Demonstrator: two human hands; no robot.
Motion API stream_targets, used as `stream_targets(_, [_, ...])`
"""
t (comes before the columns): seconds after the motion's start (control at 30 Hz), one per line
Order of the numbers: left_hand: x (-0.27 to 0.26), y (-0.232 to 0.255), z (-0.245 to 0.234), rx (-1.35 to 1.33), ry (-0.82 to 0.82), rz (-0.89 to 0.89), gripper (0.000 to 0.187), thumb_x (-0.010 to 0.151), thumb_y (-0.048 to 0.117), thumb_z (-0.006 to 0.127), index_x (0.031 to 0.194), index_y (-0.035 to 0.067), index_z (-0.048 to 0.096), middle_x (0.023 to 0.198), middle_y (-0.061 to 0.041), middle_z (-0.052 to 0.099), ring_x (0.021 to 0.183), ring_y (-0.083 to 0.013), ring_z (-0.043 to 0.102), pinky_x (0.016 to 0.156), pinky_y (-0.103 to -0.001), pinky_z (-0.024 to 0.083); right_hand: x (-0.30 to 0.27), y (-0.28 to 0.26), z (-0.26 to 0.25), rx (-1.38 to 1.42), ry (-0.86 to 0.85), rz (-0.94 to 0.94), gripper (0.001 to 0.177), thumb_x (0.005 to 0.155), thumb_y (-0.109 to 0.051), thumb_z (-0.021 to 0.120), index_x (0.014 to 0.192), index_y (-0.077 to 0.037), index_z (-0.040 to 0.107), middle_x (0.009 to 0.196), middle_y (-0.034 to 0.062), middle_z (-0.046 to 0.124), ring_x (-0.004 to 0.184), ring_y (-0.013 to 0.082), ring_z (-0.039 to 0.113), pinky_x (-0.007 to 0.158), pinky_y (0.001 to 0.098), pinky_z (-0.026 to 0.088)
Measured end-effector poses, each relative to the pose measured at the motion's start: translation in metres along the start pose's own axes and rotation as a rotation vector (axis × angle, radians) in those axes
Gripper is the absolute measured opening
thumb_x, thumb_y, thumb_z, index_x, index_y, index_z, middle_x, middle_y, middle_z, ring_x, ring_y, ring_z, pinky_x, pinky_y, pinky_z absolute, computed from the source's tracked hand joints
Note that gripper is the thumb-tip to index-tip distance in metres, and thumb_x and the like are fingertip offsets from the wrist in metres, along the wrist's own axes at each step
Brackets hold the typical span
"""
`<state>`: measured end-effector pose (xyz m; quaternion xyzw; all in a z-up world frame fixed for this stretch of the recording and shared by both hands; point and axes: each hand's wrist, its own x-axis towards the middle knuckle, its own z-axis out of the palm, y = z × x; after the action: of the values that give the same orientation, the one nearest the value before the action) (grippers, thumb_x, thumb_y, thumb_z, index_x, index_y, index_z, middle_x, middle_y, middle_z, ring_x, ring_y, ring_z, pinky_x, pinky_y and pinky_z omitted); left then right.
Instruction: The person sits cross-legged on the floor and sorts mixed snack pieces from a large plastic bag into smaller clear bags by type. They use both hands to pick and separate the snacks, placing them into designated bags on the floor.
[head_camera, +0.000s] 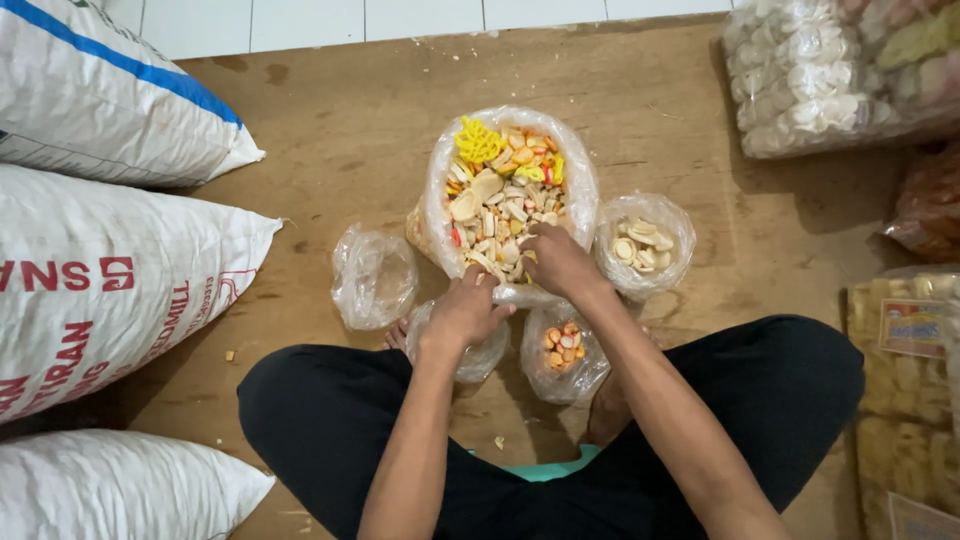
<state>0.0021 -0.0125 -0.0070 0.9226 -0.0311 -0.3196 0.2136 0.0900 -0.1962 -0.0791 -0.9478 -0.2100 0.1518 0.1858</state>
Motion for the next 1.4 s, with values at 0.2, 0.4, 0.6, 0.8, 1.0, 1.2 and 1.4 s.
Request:
stream_targets(0.2, [0.023, -0.019, 0.023, 0.009, -0.074, -0.083, 0.072, 0.098, 0.047, 0.061, 0.158, 0.014, 0.038, 0.168, -0.014, 0.026, 0.138, -0.0461, 0.049, 0.106, -0.065, 0.046, 0.015, -0.038, -0.001, 0.173, -0.012, -0.070, 0.031, 0.091, -0.019, 0.065, 0.120, -0.020, 0.076, 0.125, 0.0147, 0.066, 0.117, 0.0397, 0.066, 0.101, 0.0472, 0.054])
stream_targets(0.4, [0.024, -0.020, 0.021, -0.031, -0.155, -0.132, 0.076, 0.098, 0.045, 0.061, 0.161, 0.013, 0.033, 0.170, -0.013, 0.023, 0.137, -0.0511, 0.049, 0.106, -0.072, 0.040, 0.048, -0.044, 0.042, 0.253, 0.058, -0.071, 0.022, 0.089, -0.020, 0.069, 0.108, -0.024, 0.080, 0.112, 0.0118, 0.070, 0.100, 0.0332, 0.072, 0.089, 0.0449, 0.060])
stream_targets(0.6, [0.015, -0.017, 0.011, -0.064, -0.170, -0.128, 0.072, 0.097, 0.042, 0.060, 0.160, 0.015, 0.036, 0.170, -0.011, 0.023, 0.134, -0.0518, 0.051, 0.107, -0.069, 0.042, 0.060, -0.056, 0.052, 0.145, 0.121, -0.038, 0.020, 0.088, -0.033, 0.073, 0.105, -0.026, 0.081, 0.108, 0.0069, 0.069, 0.103, 0.0310, 0.071, 0.085, 0.0454, 0.061])
stream_targets(0.8, [0.007, -0.015, 0.002, -0.078, -0.204, -0.162, 0.072, 0.097, 0.043, 0.061, 0.159, 0.016, 0.037, 0.171, -0.008, 0.023, 0.137, -0.0506, 0.050, 0.109, -0.067, 0.040, 0.058, -0.067, 0.051, 0.122, 0.224, 0.022, 0.022, 0.089, -0.040, 0.074, 0.100, -0.023, 0.080, 0.103, 0.0054, 0.067, 0.097, 0.0312, 0.072, 0.079, 0.0449, 0.062])
stream_targets(1.0, [0.012, -0.018, 0.009, -0.062, -0.259, -0.220, 0.075, 0.097, 0.044, 0.061, 0.162, 0.020, 0.031, 0.173, -0.004, 0.017, 0.142, -0.0482, 0.045, 0.109, -0.069, 0.040, 0.073, -0.044, 0.082, 0.144, 0.200, 0.107, 0.018, 0.088, -0.041, 0.073, 0.095, -0.026, 0.079, 0.099, 0.0010, 0.065, 0.097, 0.0286, 0.071, 0.077, 0.0461, 0.062])
stream_targets(1.2, [0.016, -0.024, 0.011, -0.064, -0.279, -0.235, 0.075, 0.098, 0.045, 0.059, 0.163, 0.022, 0.029, 0.174, -0.002, 0.014, 0.143, -0.0483, 0.043, 0.109, -0.070, 0.039, 0.072, -0.037, 0.069, 0.235, 0.127, 0.119, 0.017, 0.084, -0.035, 0.074, 0.086, -0.019, 0.078, 0.094, 0.0078, 0.067, 0.098, 0.0367, 0.071, 0.079, 0.0514, 0.061])
stream_targets(1.4, [0.009, -0.018, 0.000, -0.080, -0.276, -0.238, 0.074, 0.099, 0.045, 0.056, 0.163, 0.024, 0.028, 0.173, 0.000, 0.015, 0.143, -0.0481, 0.043, 0.109, -0.072, 0.037, 0.044, -0.056, 0.009, 0.326, 0.009, 0.216, 0.020, 0.078, -0.035, 0.075, 0.083, -0.016, 0.080, 0.088, 0.0137, 0.073, 0.097, 0.0411, 0.072, 0.083, 0.0527, 0.059])
